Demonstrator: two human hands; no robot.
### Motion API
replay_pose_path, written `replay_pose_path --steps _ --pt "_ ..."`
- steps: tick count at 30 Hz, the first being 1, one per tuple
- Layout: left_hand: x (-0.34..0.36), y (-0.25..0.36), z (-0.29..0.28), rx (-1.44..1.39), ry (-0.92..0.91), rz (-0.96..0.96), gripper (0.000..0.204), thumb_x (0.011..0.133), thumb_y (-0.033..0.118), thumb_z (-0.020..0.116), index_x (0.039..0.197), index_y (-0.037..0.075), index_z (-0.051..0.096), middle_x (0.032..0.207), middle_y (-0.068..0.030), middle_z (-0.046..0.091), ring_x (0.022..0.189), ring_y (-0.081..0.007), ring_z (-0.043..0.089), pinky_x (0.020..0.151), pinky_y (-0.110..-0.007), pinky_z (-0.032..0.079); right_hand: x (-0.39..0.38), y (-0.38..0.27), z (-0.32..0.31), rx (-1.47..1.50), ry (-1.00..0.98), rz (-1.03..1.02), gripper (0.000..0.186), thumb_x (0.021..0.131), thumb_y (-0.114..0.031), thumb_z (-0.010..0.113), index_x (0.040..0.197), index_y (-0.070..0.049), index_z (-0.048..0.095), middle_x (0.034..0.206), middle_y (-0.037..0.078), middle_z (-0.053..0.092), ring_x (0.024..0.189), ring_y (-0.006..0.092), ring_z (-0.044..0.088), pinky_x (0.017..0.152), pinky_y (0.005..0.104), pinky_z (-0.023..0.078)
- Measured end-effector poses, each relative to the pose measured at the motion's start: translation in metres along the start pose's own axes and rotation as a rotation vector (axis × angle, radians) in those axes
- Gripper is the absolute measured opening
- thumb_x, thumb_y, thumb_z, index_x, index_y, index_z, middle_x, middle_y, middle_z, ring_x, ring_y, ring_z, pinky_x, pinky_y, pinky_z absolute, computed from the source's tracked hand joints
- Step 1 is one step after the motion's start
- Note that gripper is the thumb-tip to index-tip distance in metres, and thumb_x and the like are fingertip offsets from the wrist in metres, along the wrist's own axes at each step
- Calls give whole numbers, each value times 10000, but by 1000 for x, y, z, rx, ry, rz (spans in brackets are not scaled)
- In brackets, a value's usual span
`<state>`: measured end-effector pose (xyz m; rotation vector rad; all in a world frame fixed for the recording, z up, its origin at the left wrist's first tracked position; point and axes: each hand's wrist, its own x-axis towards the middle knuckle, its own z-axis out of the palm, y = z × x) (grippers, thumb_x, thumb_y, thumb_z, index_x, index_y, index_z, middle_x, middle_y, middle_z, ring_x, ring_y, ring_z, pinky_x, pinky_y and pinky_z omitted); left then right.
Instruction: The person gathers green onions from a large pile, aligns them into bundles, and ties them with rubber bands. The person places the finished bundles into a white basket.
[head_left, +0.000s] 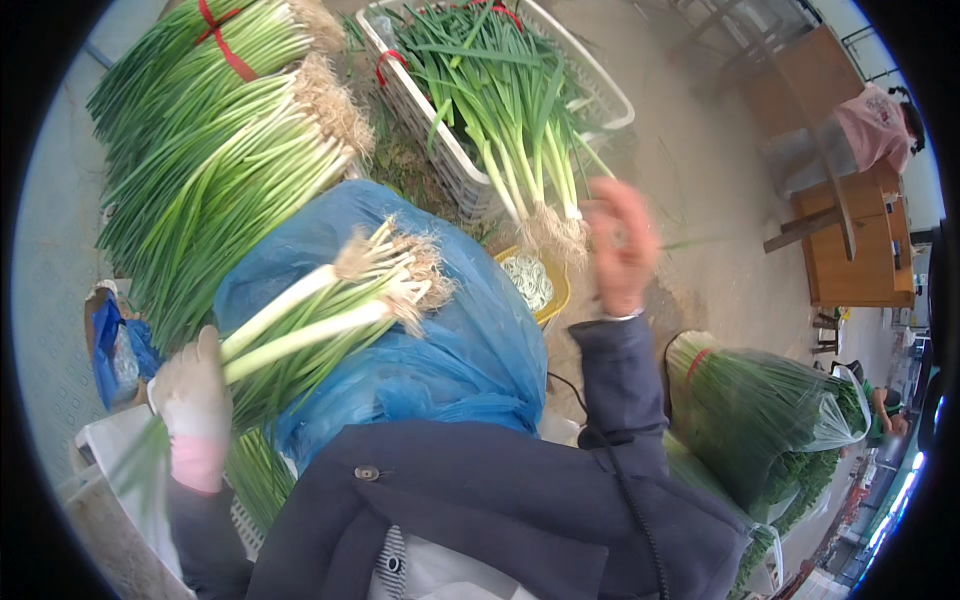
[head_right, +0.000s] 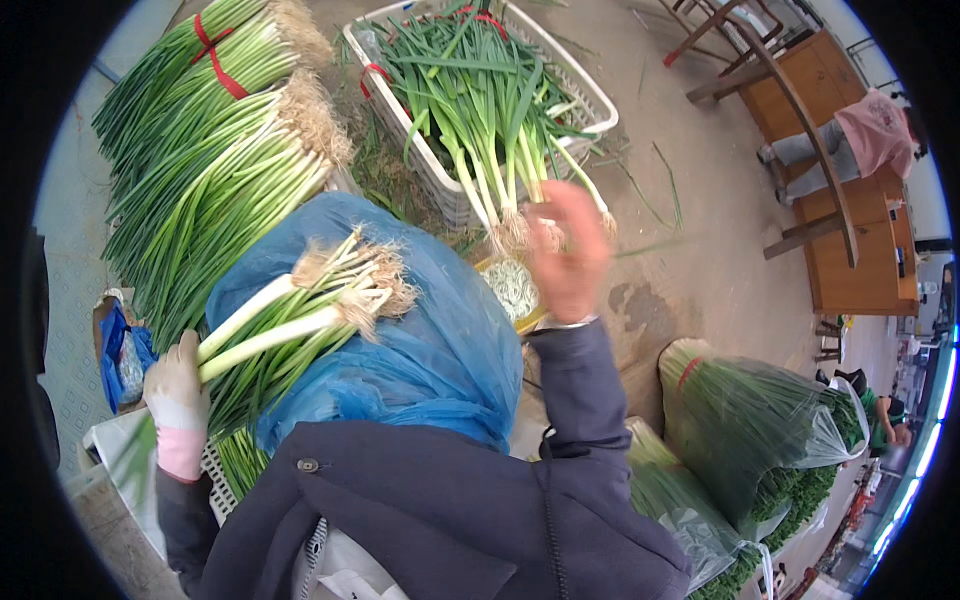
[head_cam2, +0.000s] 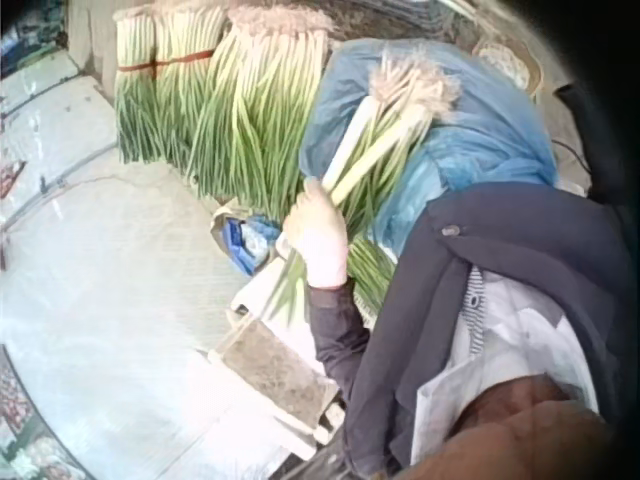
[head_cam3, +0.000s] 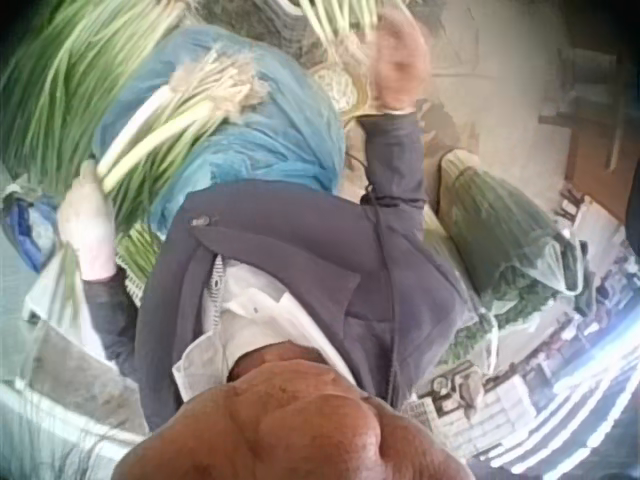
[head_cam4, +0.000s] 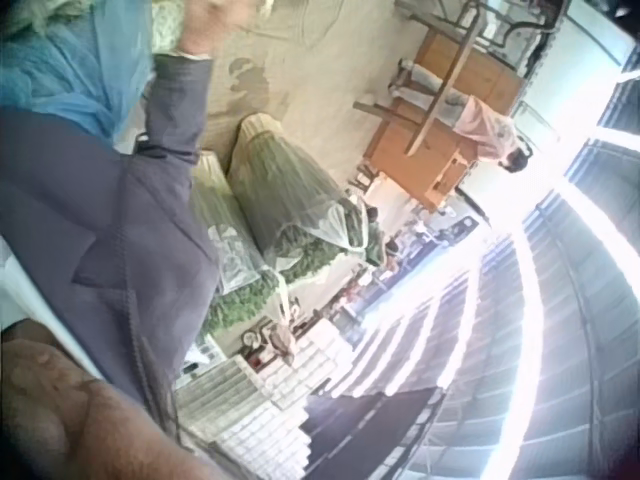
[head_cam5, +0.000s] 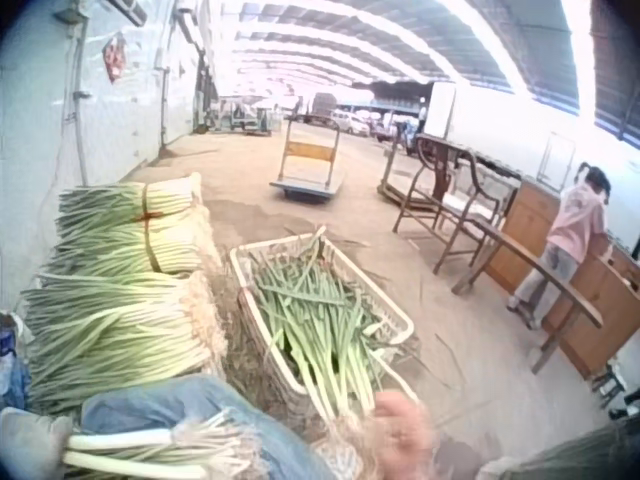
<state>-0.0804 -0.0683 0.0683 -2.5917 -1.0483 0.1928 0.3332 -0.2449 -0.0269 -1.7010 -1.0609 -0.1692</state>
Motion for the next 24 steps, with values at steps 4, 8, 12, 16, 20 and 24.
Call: replay_pose_path --steps 4,8,12,16,20,24 --pt "-20 7 38 -215 -68 -173 501 716 -11 673 1198 54 552 870 -169 645 813 -380 639 722 -466 495 -69 145 -103 63 666 461 143 908 -39 587 1030 -36 662 829 25 616 666 114 589 589 234 466" --pt "-3 34 57 -301 -157 -288 650 760 33 707 1364 97 477 956 -188 656 900 -379 641 784 -478 499 -174 255 -109 169 580 1134 332 902 -193 679 1194 -56 597 745 37 591 482 132 514 400 290 383" --pt "25 58 63 -293 -301 -152 809 711 227 814 1428 149 446 1136 -148 609 995 -345 604 821 -444 485 -268 311 -26 34 231 1588 824 817 -333 778 1470 -39 371 1080 220 623 628 238 640 441 345 478" --pt "24 61 64 -325 -251 -90 761 673 218 818 1364 97 524 1271 -182 546 1134 -387 534 949 -477 412 -306 341 5 -466 96 1268 758 778 -253 793 1387 54 463 1267 274 548 818 318 688 558 383 574" --pt "14 59 67 -360 -124 -7 759 645 173 809 1341 53 532 1316 -197 535 1167 -400 524 979 -477 404 -304 337 2 -364 110 1285 689 810 -167 755 1416 -14 463 1090 215 628 709 251 673 504 340 537" --pt "10 54 61 -319 -75 -19 735 660 165 796 1335 42 533 1334 -208 526 1183 -408 509 1019 -485 383 -297 319 3 18 317 1616 611 862 -68 674 1436 -101 468 840 133 656 589 191 628 469 318 498"
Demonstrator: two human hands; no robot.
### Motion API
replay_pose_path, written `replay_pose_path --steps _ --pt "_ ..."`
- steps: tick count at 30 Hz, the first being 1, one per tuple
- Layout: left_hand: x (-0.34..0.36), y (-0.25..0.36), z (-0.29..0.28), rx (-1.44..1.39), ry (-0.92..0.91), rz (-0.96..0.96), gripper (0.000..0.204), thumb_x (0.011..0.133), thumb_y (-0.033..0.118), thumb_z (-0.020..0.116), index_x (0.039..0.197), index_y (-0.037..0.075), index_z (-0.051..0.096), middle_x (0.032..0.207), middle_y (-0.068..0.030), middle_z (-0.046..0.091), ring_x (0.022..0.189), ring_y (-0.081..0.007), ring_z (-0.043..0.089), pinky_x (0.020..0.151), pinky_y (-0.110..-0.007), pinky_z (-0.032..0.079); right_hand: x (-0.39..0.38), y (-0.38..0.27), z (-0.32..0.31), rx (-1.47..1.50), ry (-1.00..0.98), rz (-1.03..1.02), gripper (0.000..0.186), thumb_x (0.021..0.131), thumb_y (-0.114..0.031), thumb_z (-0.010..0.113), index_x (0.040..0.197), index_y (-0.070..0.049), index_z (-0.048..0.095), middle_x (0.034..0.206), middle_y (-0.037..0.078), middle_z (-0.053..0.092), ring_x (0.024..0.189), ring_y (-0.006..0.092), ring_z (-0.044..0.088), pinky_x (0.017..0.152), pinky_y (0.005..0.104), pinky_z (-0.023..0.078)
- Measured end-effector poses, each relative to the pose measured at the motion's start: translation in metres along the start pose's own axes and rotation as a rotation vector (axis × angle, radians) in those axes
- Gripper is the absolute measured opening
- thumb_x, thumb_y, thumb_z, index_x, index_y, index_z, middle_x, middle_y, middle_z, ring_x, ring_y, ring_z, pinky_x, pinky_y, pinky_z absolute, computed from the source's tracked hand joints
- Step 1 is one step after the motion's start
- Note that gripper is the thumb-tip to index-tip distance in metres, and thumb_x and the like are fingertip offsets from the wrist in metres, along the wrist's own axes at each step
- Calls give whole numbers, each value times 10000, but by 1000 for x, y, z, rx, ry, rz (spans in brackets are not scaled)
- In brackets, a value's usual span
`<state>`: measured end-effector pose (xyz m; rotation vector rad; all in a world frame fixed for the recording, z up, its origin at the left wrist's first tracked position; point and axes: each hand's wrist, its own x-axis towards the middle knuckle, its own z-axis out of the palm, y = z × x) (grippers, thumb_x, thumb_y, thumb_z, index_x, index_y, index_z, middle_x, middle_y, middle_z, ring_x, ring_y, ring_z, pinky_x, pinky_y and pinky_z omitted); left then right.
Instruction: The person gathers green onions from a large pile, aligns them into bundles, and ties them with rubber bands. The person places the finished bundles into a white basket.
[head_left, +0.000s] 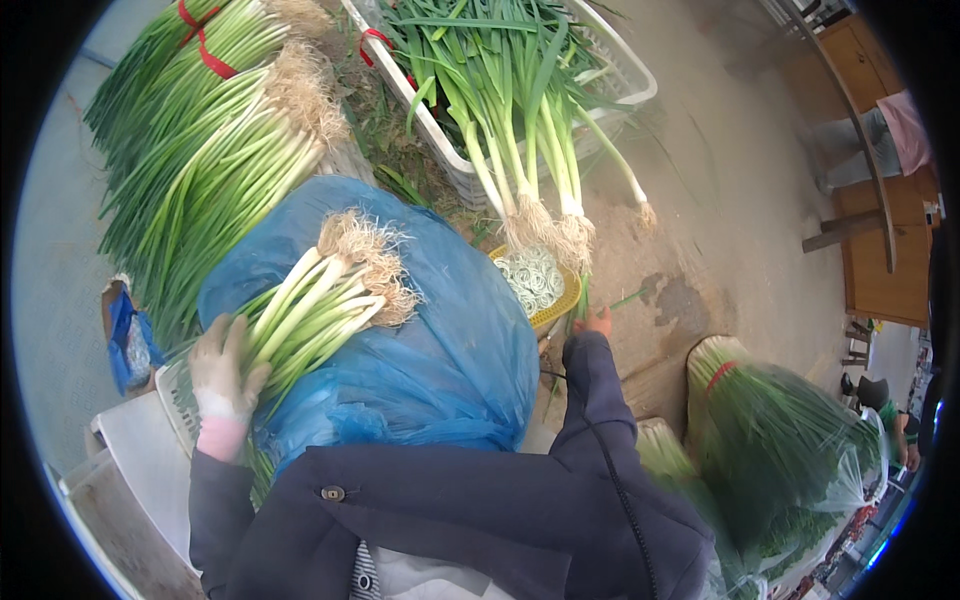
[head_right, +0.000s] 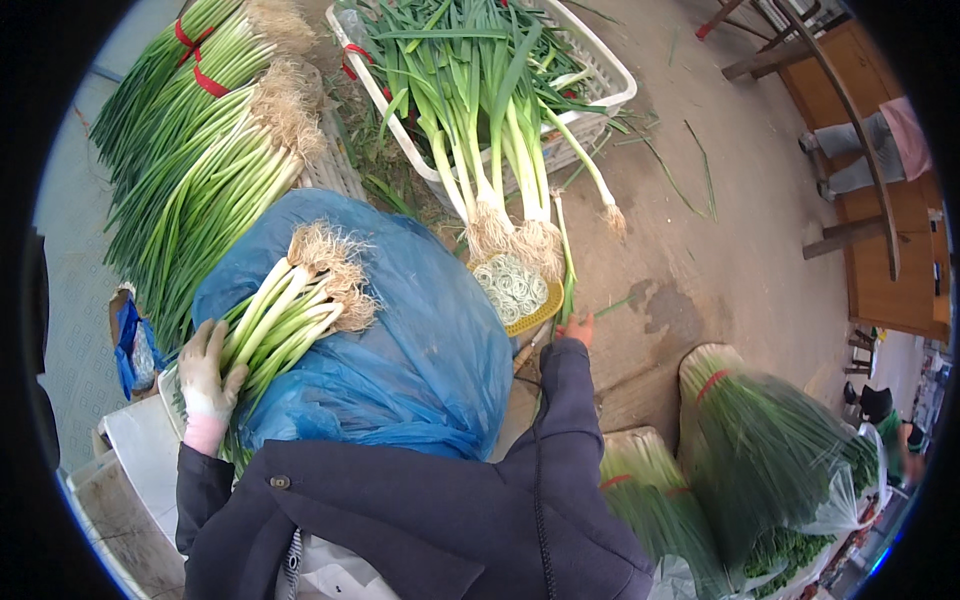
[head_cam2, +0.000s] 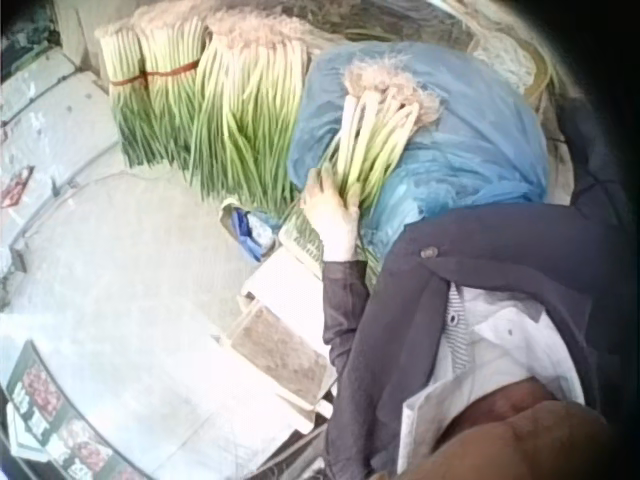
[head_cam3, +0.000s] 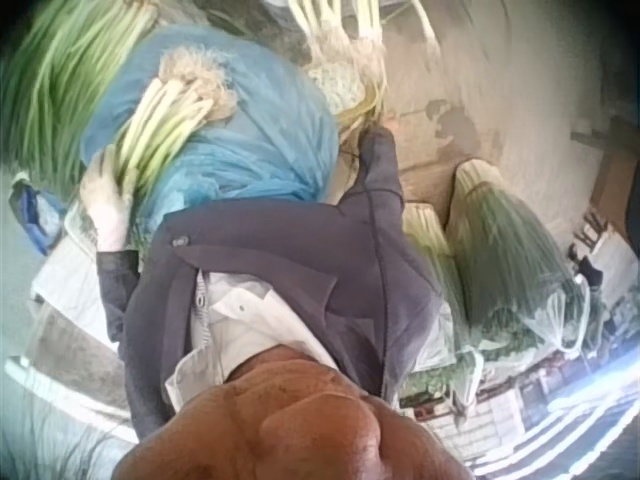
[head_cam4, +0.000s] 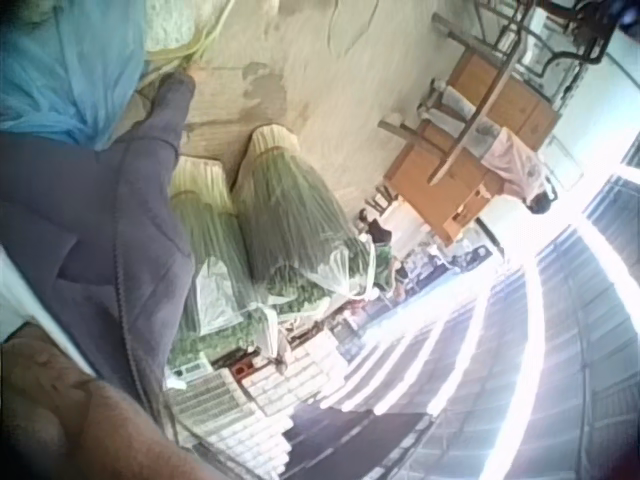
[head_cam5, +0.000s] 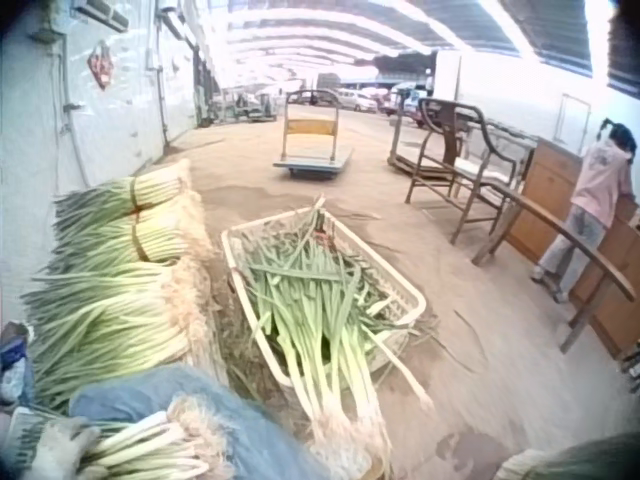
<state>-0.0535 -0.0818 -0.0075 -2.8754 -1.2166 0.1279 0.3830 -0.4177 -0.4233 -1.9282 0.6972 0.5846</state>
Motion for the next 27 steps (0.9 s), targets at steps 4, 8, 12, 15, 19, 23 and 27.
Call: replay_pose_path --steps 4,8,12,15,19,23,27 --pt "-2 -11 -15 76 210 8 589 785 142 702 1335 23 529 1351 -234 512 1198 -421 494 1039 -490 365 10 10 3 -111 117 -24 611 884 6 614 1458 -112 438 779 117 650 563 182 610 466 314 491" --pt "-7 -21 -29 114 201 -44 527 820 154 671 1314 25 543 1312 -227 539 1177 -406 518 1012 -486 381 48 40 6 -346 -137 -113 628 849 45 644 1437 -49 444 902 168 665 640 183 641 507 321 512" --pt "-8 -18 -37 138 156 -84 497 805 172 694 1267 35 571 1293 -182 556 1160 -378 525 1000 -478 383 77 74 20 -517 -124 -549 744 745 -39 793 1405 3 453 1090 242 648 799 278 688 661 397 557" --pt "-8 -13 -38 151 105 -98 482 800 179 701 1247 41 580 1283 -164 561 1159 -370 525 1005 -474 376 88 82 24 -725 -3 -709 690 698 -173 856 1292 18 561 1121 271 660 880 351 696 771 432 550" --pt "-7 -11 -39 160 72 -97 452 805 176 703 1225 56 588 1255 -149 570 1157 -359 527 1011 -474 372 90 76 9 -971 -128 -350 457 716 -330 835 1006 9 734 973 264 710 917 366 703 811 429 545" --pt "9 -5 -38 51 68 -80 454 827 202 680 1244 52 583 1282 -165 559 1189 -366 516 1045 -484 368 86 81 -18 -764 -82 -257 326 742 -313 804 851 -9 763 826 201 731 796 295 717 730 390 555" --pt "44 23 -21 -35 9 -27 557 785 296 719 1252 29 577 1305 -175 547 1229 -366 498 1055 -479 366 77 90 -18 -340 -164 -157 322 809 -86 753 1099 21 663 763 144 681 658 218 641 565 347 516"
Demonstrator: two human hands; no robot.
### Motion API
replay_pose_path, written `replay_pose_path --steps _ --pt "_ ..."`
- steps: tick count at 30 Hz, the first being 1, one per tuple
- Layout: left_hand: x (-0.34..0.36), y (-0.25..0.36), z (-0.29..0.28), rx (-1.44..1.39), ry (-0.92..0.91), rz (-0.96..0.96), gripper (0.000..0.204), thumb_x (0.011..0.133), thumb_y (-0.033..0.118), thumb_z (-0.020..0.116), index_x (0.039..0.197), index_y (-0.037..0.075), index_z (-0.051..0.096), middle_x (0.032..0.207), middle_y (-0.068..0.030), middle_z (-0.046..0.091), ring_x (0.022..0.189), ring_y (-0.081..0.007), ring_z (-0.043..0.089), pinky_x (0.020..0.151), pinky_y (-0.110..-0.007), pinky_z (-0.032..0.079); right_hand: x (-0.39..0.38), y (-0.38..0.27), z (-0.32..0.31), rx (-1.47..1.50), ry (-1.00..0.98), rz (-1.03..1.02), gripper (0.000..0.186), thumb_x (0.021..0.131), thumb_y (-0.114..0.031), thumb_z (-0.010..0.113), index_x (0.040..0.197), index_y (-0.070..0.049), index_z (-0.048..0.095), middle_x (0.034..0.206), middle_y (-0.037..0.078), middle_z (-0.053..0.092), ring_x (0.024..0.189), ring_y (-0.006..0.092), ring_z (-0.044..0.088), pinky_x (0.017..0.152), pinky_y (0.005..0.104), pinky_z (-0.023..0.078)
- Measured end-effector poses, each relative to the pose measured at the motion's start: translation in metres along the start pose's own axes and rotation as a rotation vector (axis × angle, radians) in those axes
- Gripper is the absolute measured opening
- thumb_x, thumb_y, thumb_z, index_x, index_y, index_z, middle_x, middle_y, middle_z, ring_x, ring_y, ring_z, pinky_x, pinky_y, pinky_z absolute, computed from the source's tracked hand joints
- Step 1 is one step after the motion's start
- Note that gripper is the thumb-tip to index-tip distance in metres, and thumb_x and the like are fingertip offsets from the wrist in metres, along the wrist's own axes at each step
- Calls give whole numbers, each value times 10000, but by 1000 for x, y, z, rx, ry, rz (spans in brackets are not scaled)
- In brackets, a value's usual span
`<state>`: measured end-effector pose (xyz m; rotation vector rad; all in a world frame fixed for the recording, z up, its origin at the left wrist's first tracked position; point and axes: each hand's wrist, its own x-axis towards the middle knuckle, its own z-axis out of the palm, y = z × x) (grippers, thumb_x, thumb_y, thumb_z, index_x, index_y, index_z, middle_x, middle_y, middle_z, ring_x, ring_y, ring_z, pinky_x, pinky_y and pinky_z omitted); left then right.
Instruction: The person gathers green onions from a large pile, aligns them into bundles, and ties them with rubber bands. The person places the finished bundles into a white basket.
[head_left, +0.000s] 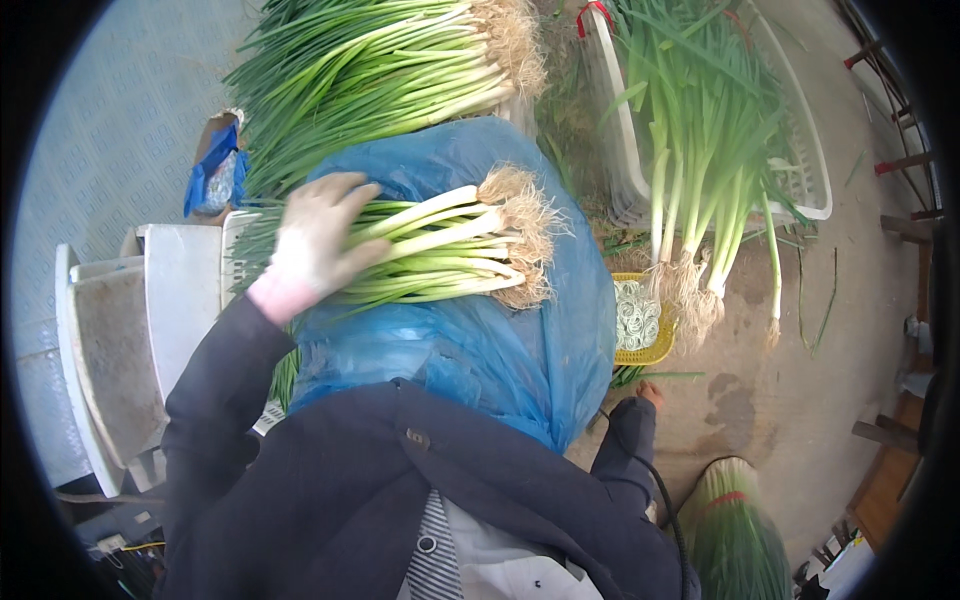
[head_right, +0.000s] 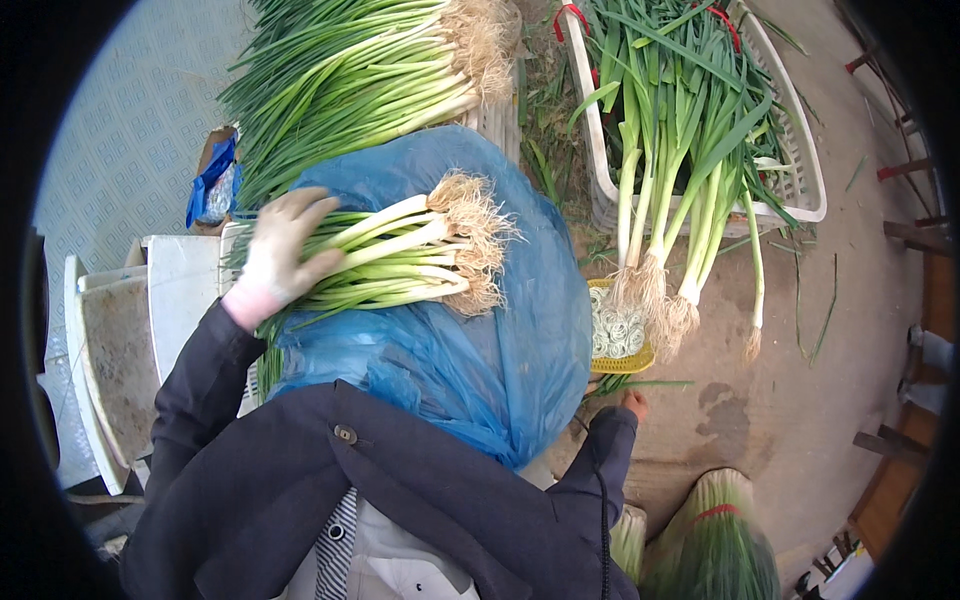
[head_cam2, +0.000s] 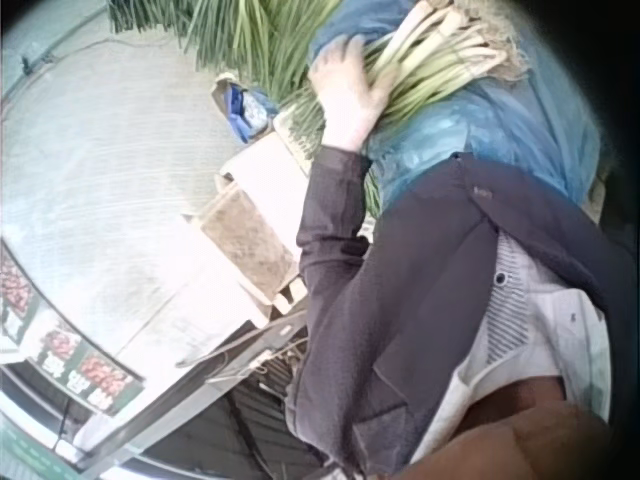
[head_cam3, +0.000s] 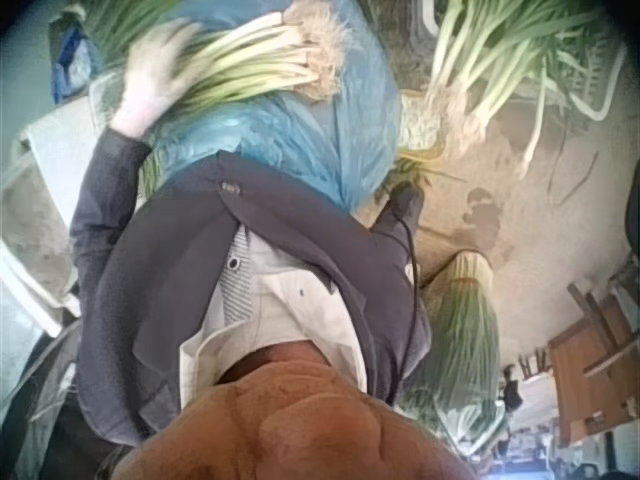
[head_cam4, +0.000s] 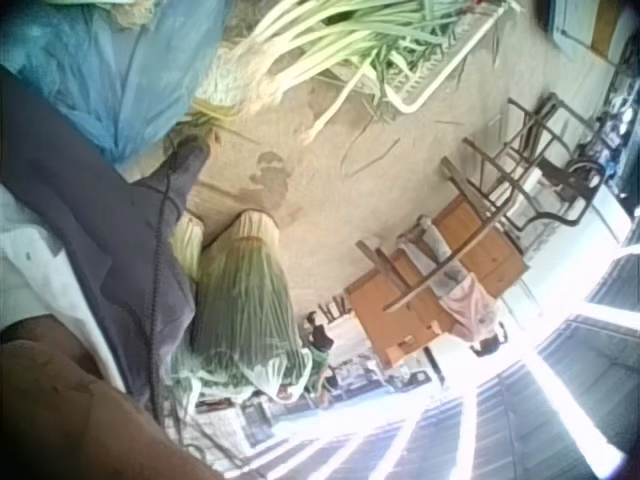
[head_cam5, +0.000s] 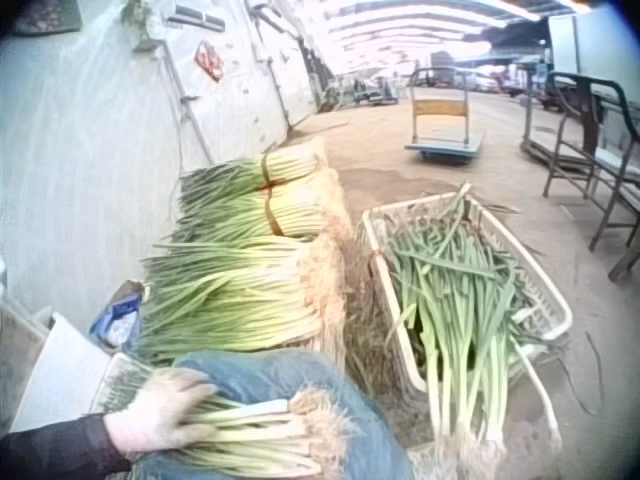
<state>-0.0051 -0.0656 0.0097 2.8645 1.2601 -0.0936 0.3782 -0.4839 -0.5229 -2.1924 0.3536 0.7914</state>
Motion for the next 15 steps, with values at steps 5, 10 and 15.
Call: replay_pose_path --steps 5,10,15 --pt "20 34 31 -167 -55 50 603 730 378 777 1203 39 619 1329 -170 535 1292 -388 452 1072 -496 340 -17 -23 45 430 -88 200 551 844 -6 723 1330 12 463 839 156 647 630 218 614 541 321 516" --pt "10 34 38 -105 89 223 528 734 351 773 1190 114 651 1331 -137 540 1287 -376 455 1068 -543 328 -37 -43 61 556 -21 173 450 804 96 664 1229 34 528 913 140 659 694 198 625 594 335 531" --pt "19 35 47 -15 72 292 531 762 391 731 1226 154 631 1345 -133 527 1291 -370 454 1068 -565 323 -32 -39 53 560 -61 214 351 795 17 694 1124 24 574 819 108 642 633 198 600 544 309 488"
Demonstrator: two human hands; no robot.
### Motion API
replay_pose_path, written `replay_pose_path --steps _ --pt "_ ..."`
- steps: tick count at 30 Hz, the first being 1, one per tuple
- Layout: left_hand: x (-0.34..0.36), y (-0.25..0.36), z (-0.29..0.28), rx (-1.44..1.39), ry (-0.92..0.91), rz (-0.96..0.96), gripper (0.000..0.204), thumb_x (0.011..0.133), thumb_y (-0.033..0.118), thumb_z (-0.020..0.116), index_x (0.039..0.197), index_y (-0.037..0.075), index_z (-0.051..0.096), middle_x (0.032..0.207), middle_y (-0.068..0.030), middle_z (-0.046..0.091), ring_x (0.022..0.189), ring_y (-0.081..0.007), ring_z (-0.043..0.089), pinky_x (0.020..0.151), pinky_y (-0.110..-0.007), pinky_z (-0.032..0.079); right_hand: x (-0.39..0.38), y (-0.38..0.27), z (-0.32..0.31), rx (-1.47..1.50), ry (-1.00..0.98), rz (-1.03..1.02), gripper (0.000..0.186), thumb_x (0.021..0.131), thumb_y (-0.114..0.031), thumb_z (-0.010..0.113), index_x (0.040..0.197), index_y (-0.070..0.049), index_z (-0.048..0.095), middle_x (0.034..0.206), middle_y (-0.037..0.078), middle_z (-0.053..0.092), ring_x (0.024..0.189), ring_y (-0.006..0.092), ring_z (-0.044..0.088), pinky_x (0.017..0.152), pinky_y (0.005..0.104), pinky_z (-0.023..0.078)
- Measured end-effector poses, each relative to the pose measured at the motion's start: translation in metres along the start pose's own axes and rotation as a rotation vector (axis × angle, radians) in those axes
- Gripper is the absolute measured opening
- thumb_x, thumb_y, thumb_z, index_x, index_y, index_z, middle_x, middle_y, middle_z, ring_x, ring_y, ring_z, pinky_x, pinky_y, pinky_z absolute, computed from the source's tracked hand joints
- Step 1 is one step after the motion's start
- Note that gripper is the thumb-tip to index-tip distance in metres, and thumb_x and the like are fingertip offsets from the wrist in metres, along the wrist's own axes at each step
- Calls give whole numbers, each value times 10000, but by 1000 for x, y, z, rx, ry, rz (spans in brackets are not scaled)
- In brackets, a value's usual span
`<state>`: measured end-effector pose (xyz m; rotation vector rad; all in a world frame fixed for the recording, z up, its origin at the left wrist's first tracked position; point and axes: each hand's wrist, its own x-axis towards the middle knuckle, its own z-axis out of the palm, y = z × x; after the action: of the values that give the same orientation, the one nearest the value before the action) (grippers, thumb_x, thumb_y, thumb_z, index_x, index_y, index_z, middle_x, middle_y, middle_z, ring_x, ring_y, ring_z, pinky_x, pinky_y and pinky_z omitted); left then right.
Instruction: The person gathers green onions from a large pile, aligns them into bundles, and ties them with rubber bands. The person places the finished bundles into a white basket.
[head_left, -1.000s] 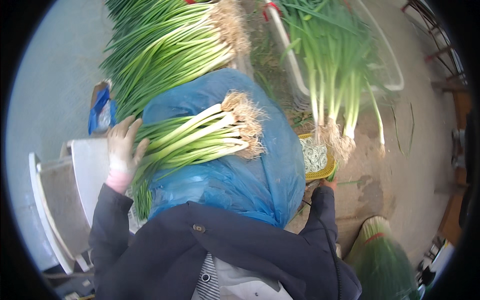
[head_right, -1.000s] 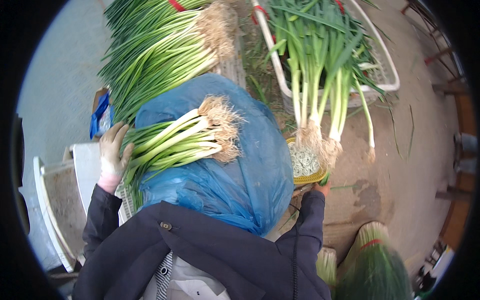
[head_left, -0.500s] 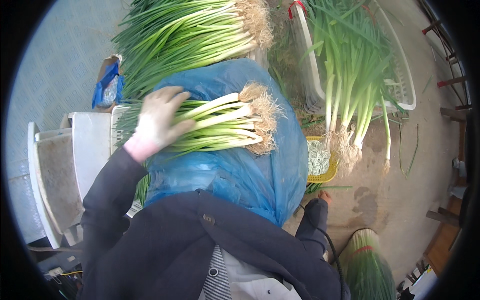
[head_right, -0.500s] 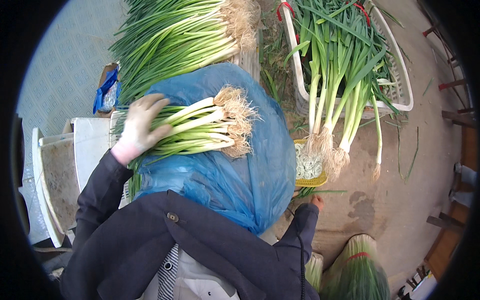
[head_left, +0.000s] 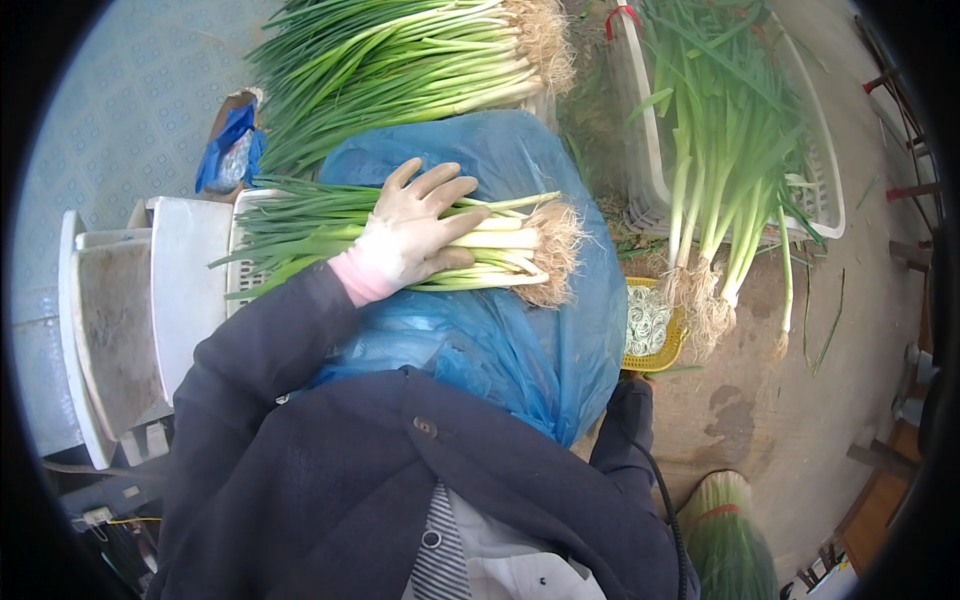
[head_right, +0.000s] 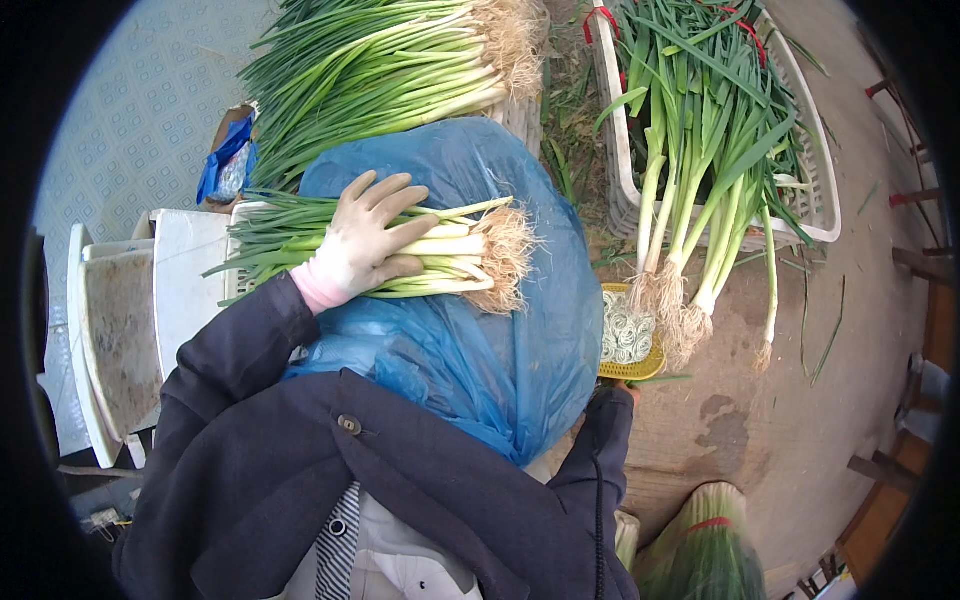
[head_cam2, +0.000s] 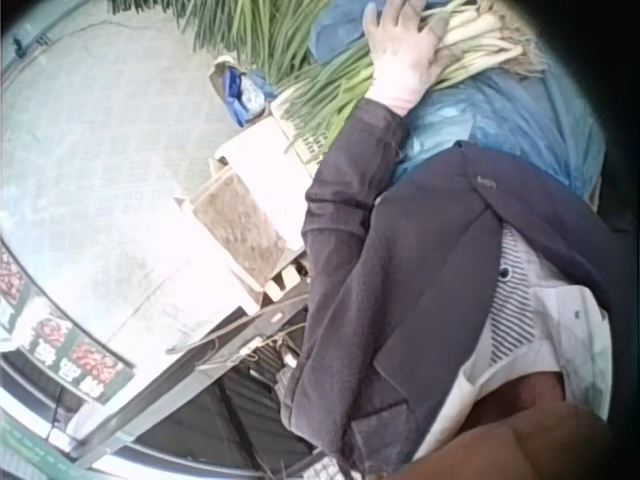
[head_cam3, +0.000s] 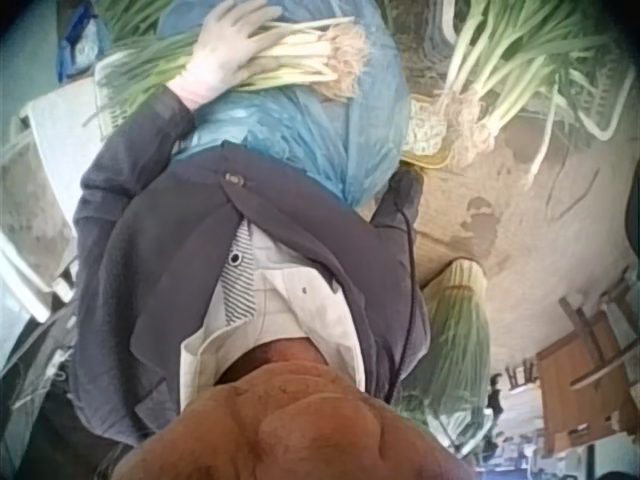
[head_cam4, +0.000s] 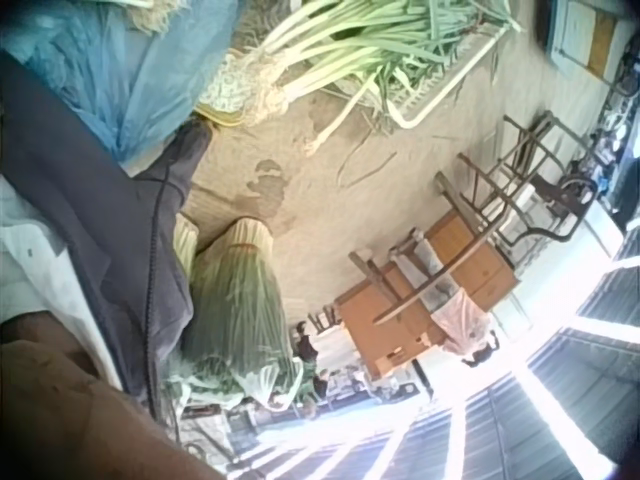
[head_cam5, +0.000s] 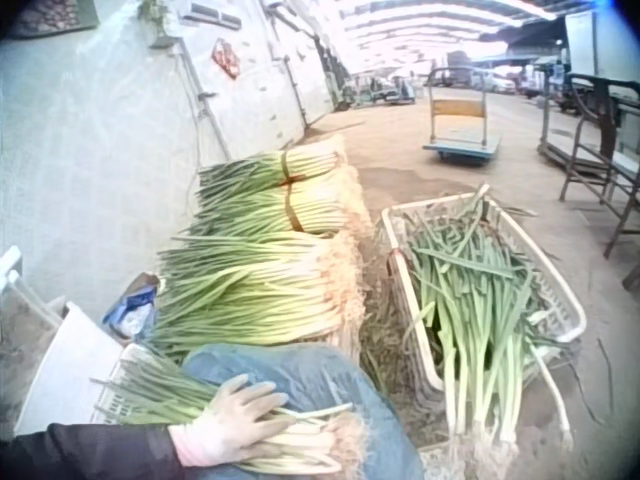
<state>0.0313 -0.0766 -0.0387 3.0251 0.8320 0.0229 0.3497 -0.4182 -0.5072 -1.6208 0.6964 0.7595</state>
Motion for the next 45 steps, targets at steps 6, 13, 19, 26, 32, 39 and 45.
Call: replay_pose_path --steps 6,13,19,26,32,39,45 --pt "2 -4 -13 -25 -102 -22 673 794 432 686 1375 134 520 1391 -148 487 1323 -381 426 1105 -576 276 -14 -13 -54 -29 -150 3 224 779 -113 705 975 -39 627 739 42 622 533 172 537 468 266 409" --pt "32 -21 -27 -431 291 -95 341 933 193 611 1225 16 613 1214 -183 628 1146 -347 582 1001 -421 444 -97 -70 -115 361 -91 -97 251 829 -168 726 1056 -103 639 912 -2 659 512 86 480 437 210 365" --pt "69 8 -29 -612 153 119 389 986 291 552 1221 -12 614 1202 -179 639 1131 -337 601 981 -395 456 -167 -174 -98 622 -421 -422 229 869 -65 666 1093 -81 617 870 0 642 531 45 440 462 191 367" --pt "99 36 -24 -1160 -107 90 456 1008 351 531 1295 -2 571 1209 -147 644 1136 -277 608 983 -379 459 -323 -285 -10 -51 -515 -902 235 819 -14 713 1051 -18 676 843 -7 663 663 61 554 553 215 413" --pt "138 27 -59 -2136 -174 -203 714 972 574 491 1418 22 408 1231 -166 615 1143 -283 606 999 -441 470 -444 -295 88 -631 -1058 -1071 246 769 -7 753 1004 7 682 733 -43 549 585 34 403 568 217 335" --pt "90 -68 -112 -2540 297 313 458 1024 410 482 1253 13 489 1041 -79 637 962 -265 650 891 -471 553 -485 -267 179 -361 -1477 -601 372 890 -264 724 1164 -27 642 817 -60 630 614 0 421 551 177 308" --pt "55 -114 -148 -2238 866 189 445 1016 382 502 1254 7 500 1252 -232 573 1246 -358 525 1105 -511 422 -514 -271 241 -356 -1516 -538 78 941 -114 654 984 -51 675 819 -36 650 534 -2 375 481 181 273"
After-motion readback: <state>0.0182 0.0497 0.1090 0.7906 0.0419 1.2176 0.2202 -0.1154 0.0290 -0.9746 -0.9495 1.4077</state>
